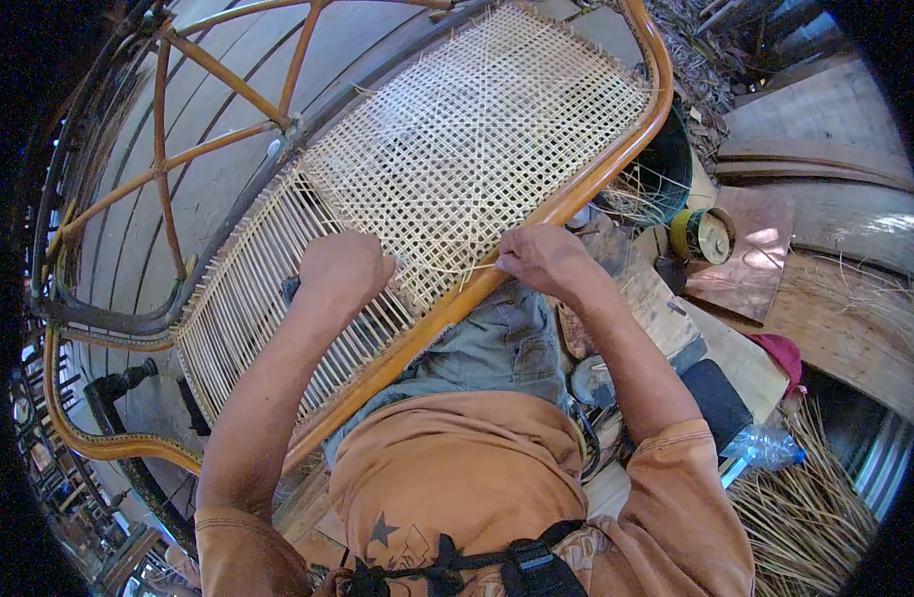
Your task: The person is weaving rattan strips into a chair frame using a knife and manual dexterity.
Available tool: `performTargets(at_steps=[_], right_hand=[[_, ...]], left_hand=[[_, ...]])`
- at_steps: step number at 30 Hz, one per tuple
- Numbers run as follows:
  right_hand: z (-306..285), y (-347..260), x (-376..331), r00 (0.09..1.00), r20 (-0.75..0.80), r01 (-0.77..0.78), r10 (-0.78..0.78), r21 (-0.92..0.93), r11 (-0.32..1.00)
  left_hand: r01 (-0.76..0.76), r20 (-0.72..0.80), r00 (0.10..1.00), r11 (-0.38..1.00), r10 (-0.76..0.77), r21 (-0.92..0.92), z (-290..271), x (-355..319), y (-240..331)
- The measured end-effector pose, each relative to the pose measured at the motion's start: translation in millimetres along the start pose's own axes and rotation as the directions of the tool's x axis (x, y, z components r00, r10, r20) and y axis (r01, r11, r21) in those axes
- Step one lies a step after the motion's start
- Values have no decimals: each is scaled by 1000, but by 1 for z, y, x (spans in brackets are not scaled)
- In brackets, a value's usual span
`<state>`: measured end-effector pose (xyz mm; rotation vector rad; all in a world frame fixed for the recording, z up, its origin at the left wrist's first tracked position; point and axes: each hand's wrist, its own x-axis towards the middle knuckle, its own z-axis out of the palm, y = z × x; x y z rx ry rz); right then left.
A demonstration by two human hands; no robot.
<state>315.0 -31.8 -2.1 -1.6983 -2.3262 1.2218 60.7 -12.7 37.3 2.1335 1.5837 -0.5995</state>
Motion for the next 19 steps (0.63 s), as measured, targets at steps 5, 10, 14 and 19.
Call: performTargets(at_steps=[5,10,14,19], right_hand=[[-1,-1,3,998,62,-27,30,-43,999],[0,0,4,997,61,-52,53,-32,998],[1,3,4,999,40,-11,13,-40,999],[-2,0,5,997,74,-28,34,-78,997]], left_hand=[[-14,-42,999,1000,14,-4,-8,4,2],[-21,-46,999,1000,21,12,-16,5,6],[-38,-57,998,999,39,26,-12,5,4],[-29,-27,999,999,29,20,-7,7,0]])
